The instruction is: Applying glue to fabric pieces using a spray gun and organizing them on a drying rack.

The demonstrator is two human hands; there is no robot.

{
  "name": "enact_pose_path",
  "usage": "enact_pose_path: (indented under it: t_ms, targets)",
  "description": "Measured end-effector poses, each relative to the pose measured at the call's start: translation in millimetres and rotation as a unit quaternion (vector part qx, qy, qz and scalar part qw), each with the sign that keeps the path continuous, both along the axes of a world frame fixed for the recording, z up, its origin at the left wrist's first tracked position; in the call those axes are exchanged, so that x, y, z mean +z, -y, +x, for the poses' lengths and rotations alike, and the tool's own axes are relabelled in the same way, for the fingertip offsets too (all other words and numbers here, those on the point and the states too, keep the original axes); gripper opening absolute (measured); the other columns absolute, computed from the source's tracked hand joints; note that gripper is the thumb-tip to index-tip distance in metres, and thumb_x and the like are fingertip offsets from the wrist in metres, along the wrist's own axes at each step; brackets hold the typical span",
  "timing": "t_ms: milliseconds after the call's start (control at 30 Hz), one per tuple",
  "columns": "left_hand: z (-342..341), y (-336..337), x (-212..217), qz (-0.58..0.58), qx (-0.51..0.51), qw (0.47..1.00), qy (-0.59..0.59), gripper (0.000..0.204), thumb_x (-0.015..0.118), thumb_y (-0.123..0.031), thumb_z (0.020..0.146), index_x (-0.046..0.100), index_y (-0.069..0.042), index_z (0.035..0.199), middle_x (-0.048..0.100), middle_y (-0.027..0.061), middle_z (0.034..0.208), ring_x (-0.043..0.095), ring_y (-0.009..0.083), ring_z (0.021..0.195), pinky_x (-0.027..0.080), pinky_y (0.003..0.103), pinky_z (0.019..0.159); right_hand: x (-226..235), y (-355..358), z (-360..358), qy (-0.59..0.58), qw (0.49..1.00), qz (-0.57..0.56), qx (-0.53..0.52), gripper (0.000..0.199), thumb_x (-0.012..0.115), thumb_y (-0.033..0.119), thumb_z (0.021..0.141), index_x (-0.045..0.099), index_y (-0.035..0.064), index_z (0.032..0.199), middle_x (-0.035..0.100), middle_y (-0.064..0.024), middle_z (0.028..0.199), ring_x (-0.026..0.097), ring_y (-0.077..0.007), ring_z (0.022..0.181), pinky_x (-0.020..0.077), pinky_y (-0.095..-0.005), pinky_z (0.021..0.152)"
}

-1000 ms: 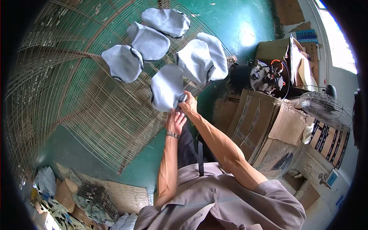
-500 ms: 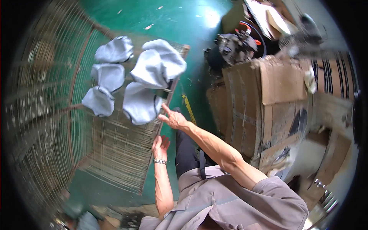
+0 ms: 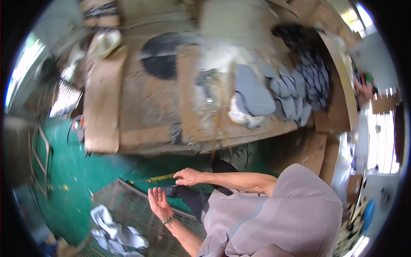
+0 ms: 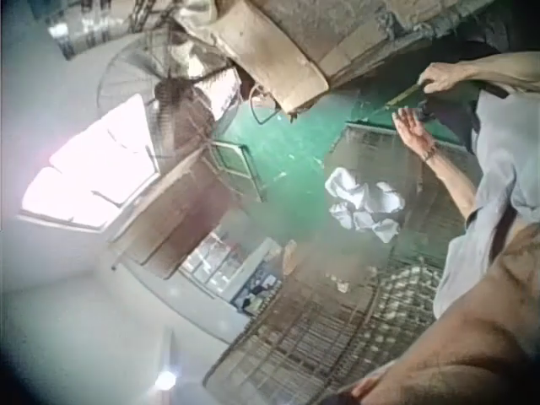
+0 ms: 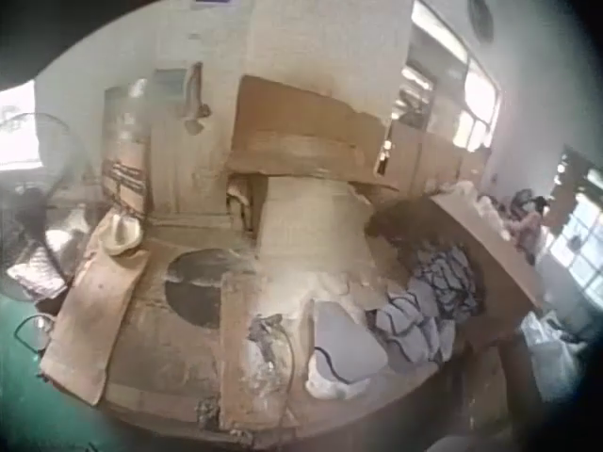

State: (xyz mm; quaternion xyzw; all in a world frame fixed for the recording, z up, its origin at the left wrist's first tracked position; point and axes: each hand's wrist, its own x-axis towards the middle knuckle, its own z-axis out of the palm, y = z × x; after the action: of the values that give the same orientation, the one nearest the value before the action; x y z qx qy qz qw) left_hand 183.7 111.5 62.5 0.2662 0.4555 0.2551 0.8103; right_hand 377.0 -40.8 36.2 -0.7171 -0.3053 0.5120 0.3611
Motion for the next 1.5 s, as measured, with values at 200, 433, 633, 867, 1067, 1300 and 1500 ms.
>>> enact_pose_path:
  t_ms: [200, 433, 633, 867, 1067, 1300, 1500]
  targets:
    - [251.9, 155.7, 58.3, -0.035, -0.318, 0.945, 0.075, 0.049, 0.059, -0.025, 0.107, 0.047, 0.002, 0.147, 0.067, 0.0175, 0.126, 0.068, 0.0284, 0.114, 0.056, 0.044, 0.101, 54.3, 236.4, 147.7, -0.138, 0.934, 0.079, -0.318, 0.041, 0.066, 0.036, 0.101, 0.070, 0.0027, 0.125, 0.076, -0.0062, 0.105, 0.071, -0.0148, 0.093, 0.0582, -0.0324, 0.081]
    - [355.1, 326.6, 107.8, -0.018, -0.606, 0.789, 0.103, 0.036, 0.057, -0.018, 0.108, 0.056, 0.001, 0.139, 0.069, 0.0155, 0.124, 0.070, 0.0261, 0.111, 0.057, 0.041, 0.100, 64.5, 469.4, 132.8, -0.088, 0.618, 0.087, -0.776, 0.030, 0.067, 0.030, 0.099, 0.071, 0.0020, 0.110, 0.074, -0.0064, 0.097, 0.069, -0.0137, 0.081, 0.0584, -0.0296, 0.073]
    - [351.8, 411.0, 111.3, -0.068, -0.673, 0.735, 0.059, 0.046, 0.060, -0.020, 0.107, 0.048, 0.000, 0.146, 0.067, 0.0125, 0.126, 0.066, 0.0243, 0.115, 0.057, 0.042, 0.097, 43.2, 504.4, 39.7, -0.170, 0.453, 0.121, -0.867, 0.031, 0.069, 0.029, 0.096, 0.066, 0.0042, 0.114, 0.071, -0.0084, 0.099, 0.069, -0.0191, 0.083, 0.0599, -0.0372, 0.075]
    - [378.5, 502.1, 71.3, -0.027, -0.635, 0.772, -0.003, 0.079, 0.076, -0.032, 0.096, 0.035, 0.000, 0.156, 0.054, 0.0136, 0.142, 0.058, 0.0242, 0.125, 0.051, 0.043, 0.100, 38.3, 582.4, 81.3, -0.172, 0.392, 0.176, -0.886, 0.038, 0.071, 0.034, 0.096, 0.064, 0.0047, 0.119, 0.071, -0.0102, 0.098, 0.070, -0.0207, 0.079, 0.0616, -0.0388, 0.070]
    - [451.7, 576.9, 24.6, 0.056, -0.505, 0.850, -0.136, 0.088, 0.082, -0.036, 0.091, 0.035, 0.000, 0.157, 0.059, 0.0108, 0.130, 0.058, 0.0254, 0.113, 0.049, 0.045, 0.097, -1.6, 719.4, 218.8, -0.178, 0.306, 0.126, -0.927, 0.041, 0.075, 0.035, 0.095, 0.062, 0.0034, 0.116, 0.070, -0.0115, 0.097, 0.071, -0.0249, 0.077, 0.0629, -0.0416, 0.066]
    - [510.9, 647.9, 2.1, 0.081, -0.423, 0.887, -0.166, 0.091, 0.088, -0.033, 0.083, 0.042, 0.000, 0.154, 0.064, 0.0063, 0.105, 0.051, 0.0117, 0.067, 0.037, 0.029, 0.053, -61.9, 760.3, 316.5, 0.169, 0.248, 0.102, -0.949, 0.045, 0.081, 0.013, 0.084, 0.063, 0.0049, 0.125, 0.064, -0.0057, 0.103, 0.061, -0.0148, 0.083, 0.0511, -0.0392, 0.064]
    - [574.5, 640.1, 15.6, -0.032, -0.425, 0.893, -0.147, 0.070, 0.084, -0.051, 0.084, 0.058, -0.006, 0.129, 0.055, 0.0015, 0.080, 0.050, 0.0135, 0.058, 0.036, 0.033, 0.049, 3.3, 797.9, 376.0, -0.002, 0.323, 0.139, -0.936, 0.055, 0.086, 0.023, 0.083, 0.060, 0.0055, 0.128, 0.066, -0.0044, 0.109, 0.060, -0.0189, 0.102, 0.0498, -0.0369, 0.071]
